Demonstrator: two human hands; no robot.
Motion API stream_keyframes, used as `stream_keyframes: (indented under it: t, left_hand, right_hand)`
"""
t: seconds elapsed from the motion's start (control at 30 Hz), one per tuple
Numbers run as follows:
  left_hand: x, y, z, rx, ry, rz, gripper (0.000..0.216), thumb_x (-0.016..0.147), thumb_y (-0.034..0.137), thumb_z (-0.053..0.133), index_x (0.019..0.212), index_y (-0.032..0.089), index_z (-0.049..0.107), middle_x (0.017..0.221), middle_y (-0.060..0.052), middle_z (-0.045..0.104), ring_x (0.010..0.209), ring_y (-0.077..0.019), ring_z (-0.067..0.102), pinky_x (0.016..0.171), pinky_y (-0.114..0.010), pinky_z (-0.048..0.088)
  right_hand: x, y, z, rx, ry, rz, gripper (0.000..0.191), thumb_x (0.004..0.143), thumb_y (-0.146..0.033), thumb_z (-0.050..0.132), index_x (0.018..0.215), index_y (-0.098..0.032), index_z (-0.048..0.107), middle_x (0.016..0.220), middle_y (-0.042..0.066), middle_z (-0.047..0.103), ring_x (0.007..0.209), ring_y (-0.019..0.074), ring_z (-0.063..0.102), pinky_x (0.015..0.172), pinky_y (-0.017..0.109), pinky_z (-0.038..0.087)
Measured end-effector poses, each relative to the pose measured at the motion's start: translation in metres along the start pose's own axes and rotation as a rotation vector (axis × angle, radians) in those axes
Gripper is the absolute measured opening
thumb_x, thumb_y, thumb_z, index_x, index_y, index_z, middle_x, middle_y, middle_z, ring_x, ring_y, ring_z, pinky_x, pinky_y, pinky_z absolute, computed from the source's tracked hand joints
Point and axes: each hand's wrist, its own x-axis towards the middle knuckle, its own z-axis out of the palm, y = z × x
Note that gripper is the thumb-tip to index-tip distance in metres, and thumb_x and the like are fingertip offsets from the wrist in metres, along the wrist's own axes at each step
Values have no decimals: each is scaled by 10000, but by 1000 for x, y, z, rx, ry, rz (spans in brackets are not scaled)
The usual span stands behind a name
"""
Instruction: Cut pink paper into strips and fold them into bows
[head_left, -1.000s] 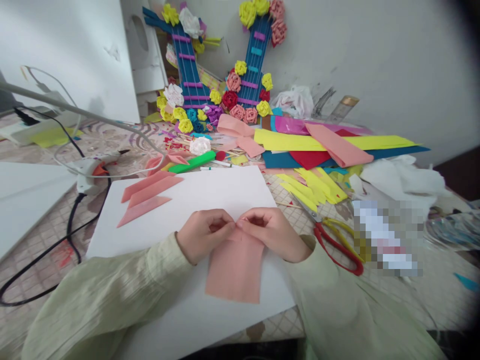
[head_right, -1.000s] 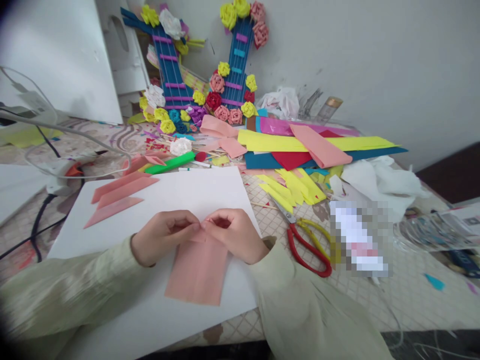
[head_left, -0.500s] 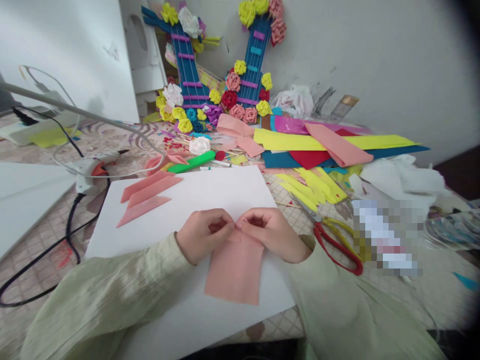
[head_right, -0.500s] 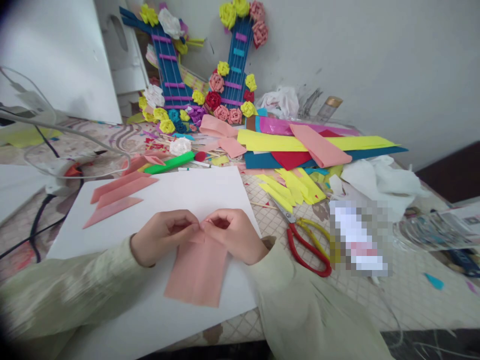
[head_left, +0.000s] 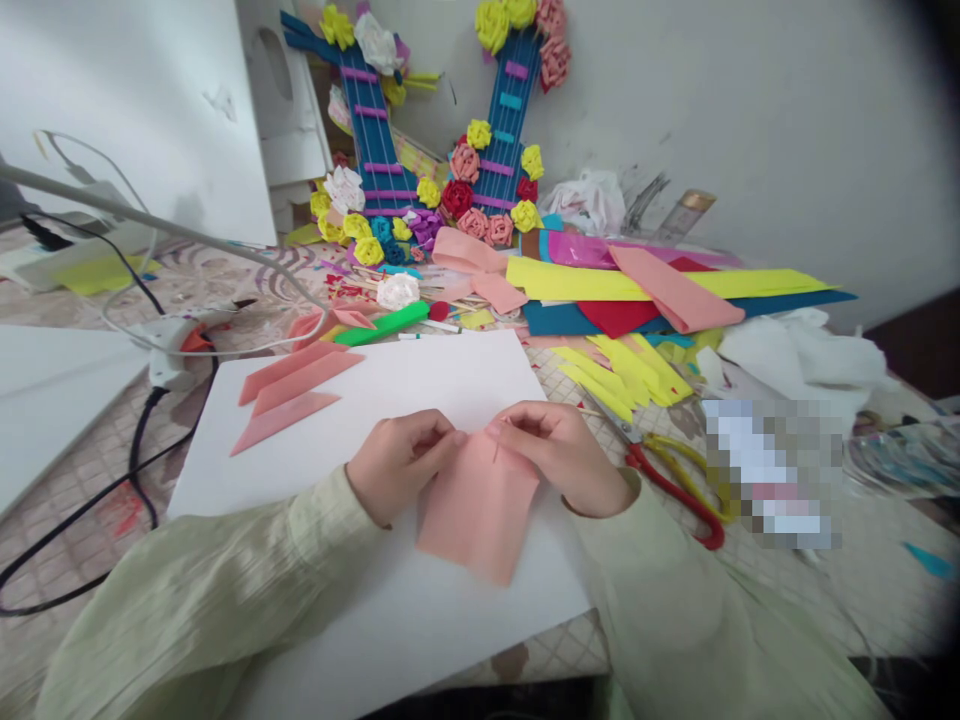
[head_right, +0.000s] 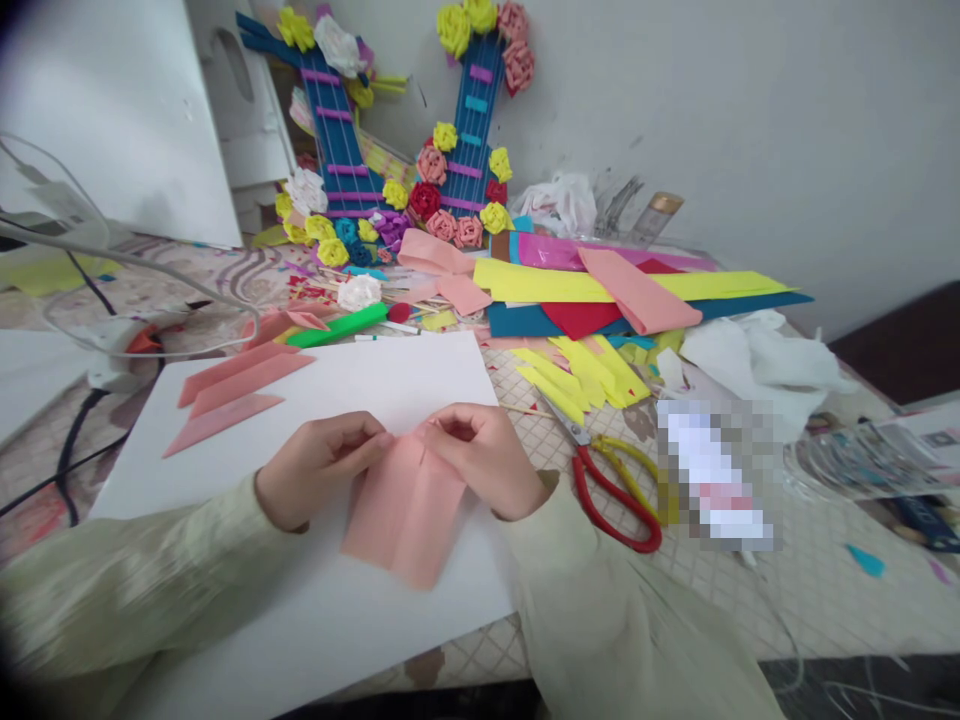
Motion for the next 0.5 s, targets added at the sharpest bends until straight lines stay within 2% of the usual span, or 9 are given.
stream_keyframes:
  t: [0.23, 0.37, 0.5]
  left_hand:
    - [0, -1, -1, -54, 25, -35, 245, 785, 378, 426, 677, 170, 498, 537, 35, 505, 498, -96, 470, 504, -213, 373]
    - [0, 4, -1, -168, 33, -72, 234, 773, 384, 437, 685, 168, 462, 528, 45, 463, 492, -92, 442, 487, -214, 357]
    - [0, 8, -1, -374, -114, -112, 254, 678, 375, 560, 736, 148, 462, 602, 36, 451, 529, -88, 425, 466, -204, 332]
  right_hand:
    - [0, -1, -3, 32, 74, 32, 146, 673, -289, 596, 644, -146, 608, 624, -6, 574, 597, 104, 495, 567, 227, 388]
    - [1, 0, -3, 118, 94, 46, 170, 660, -321, 612, 640, -153, 598, 617, -18, 560, 579, 97, 477, 546, 223, 369]
    - [3, 1, -2, 216, 149, 56, 159, 662, -312, 619, 624, -159, 596, 528, -43, 505, 501, 74, 425, 495, 213, 334]
